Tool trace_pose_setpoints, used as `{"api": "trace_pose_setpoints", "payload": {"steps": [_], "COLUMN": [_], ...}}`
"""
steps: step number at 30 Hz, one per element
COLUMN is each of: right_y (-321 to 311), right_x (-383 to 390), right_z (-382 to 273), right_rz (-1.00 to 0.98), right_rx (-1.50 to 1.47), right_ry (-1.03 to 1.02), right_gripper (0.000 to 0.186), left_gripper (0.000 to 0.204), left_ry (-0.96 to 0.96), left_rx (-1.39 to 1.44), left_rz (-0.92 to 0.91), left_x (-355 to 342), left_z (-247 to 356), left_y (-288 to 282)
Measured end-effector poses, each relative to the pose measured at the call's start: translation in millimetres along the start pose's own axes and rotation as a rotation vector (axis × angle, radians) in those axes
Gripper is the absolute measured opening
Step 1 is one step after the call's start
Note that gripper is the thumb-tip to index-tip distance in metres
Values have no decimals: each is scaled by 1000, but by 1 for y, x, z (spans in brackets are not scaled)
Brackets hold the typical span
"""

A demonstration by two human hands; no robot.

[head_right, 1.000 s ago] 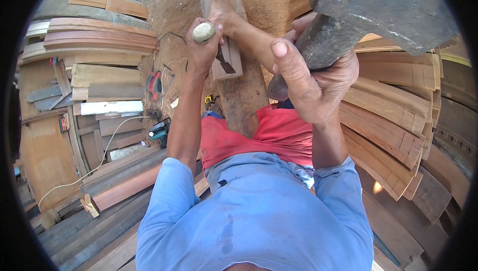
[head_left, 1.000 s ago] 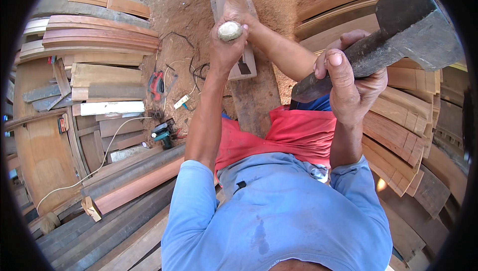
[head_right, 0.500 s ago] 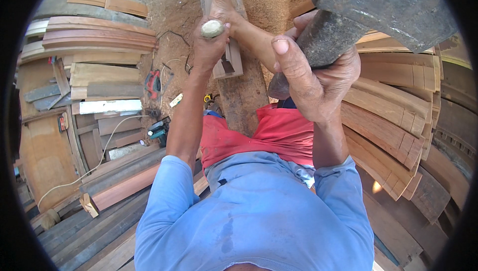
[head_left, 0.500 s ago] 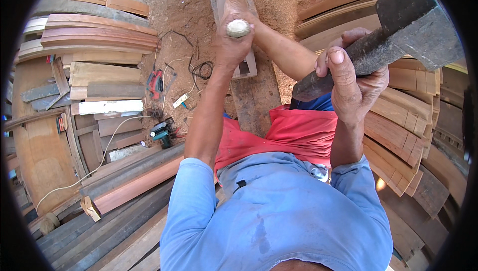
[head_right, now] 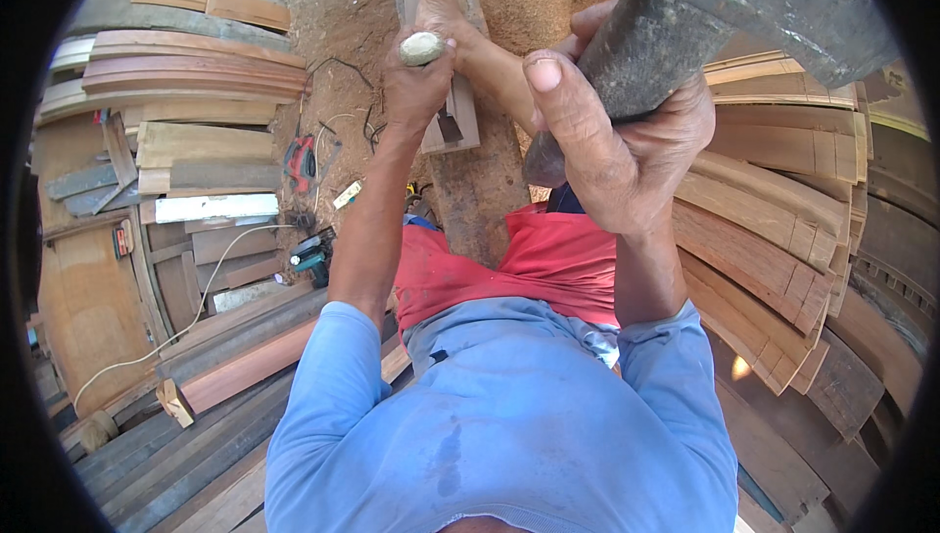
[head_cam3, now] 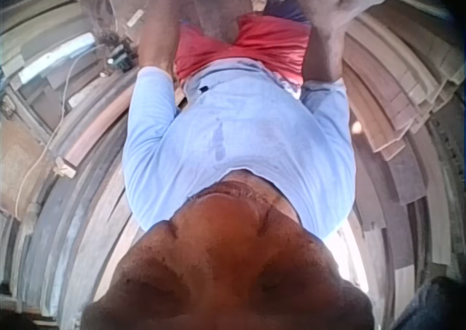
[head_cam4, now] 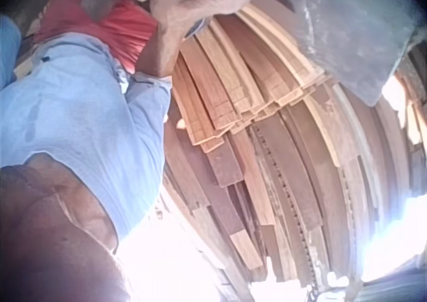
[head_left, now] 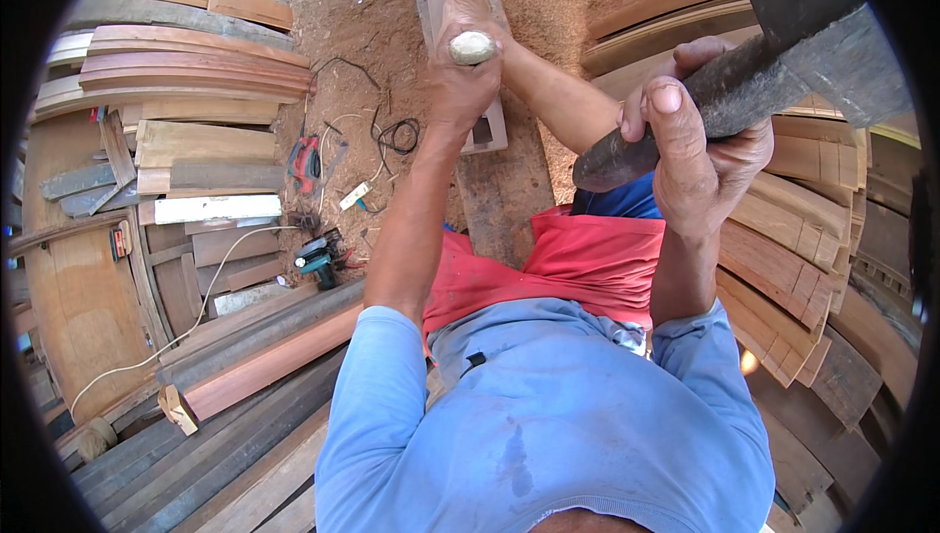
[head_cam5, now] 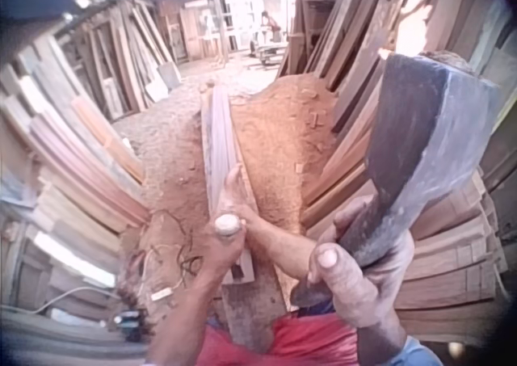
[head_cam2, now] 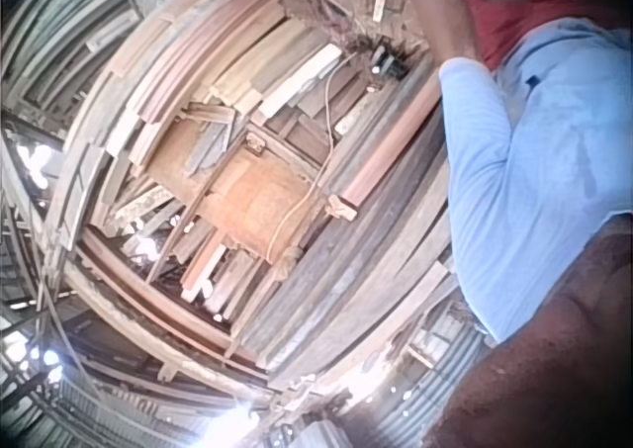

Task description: The person uses a mallet and chisel to carve and shape a long wooden plank. They then use a hand plane to smooth the surface and finish with an electric sander. The person inspects the wood periodically during the process.

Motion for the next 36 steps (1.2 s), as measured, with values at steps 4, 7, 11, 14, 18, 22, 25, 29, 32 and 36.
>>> {"api": "trace_pose_setpoints", "payload": {"steps": [4, 7, 11, 14, 18, 22, 25, 29, 32, 36], "right_y": [0, 0, 3, 8, 13, 17, 16, 20, 21, 45], "right_x": [-2, -6, -12, -19, -27, -32, -34, -36, -42, -68], "right_z": [-2, -4, -8, -11, -15, -18, -17, -18, -23, -34], "right_rz": [-14, -41, -48, -53, -80, -79, -67, -86, -33, -24], "right_rx": [31, 50, 48, 4, -48, -24, -14, -11, 46, 62], "right_ry": [-6, -32, -80, -107, -117, -132, -133, -139, -164, -192], "right_gripper": [28, 28, 28, 28, 29, 29, 28, 26, 26, 27], "left_gripper": [21, 21, 20, 19, 18, 19, 19, 19, 20, 21], "left_ry": [-28, -101, -62, 96, 15, -97, -83, -52, -6, -121], "left_rx": [48, 91, 25, -60, 64, 90, 13, 40, 40, 65], "left_rz": [11, -13, -10, 21, -22, -46, -88, -62, -55, -76], "left_x": [-6, -7, -6, -7, -7, -8, -10, -9, -10, -5], "left_z": [-15, -28, -18, 9, -3, -31, -17, -17, -6, -23], "left_y": [0, -2, -4, -2, 3, 2, 3, 6, 6, -1]}}
Point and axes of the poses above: each hand's wrist, its own x-axis away from the middle knuckle, its own y-axis out of the palm, z = x × y, the point moved 9 cm from there along -x, towards the middle knuckle, and after that the axes turned 6 degrees about -x, right-handed, at the moved point
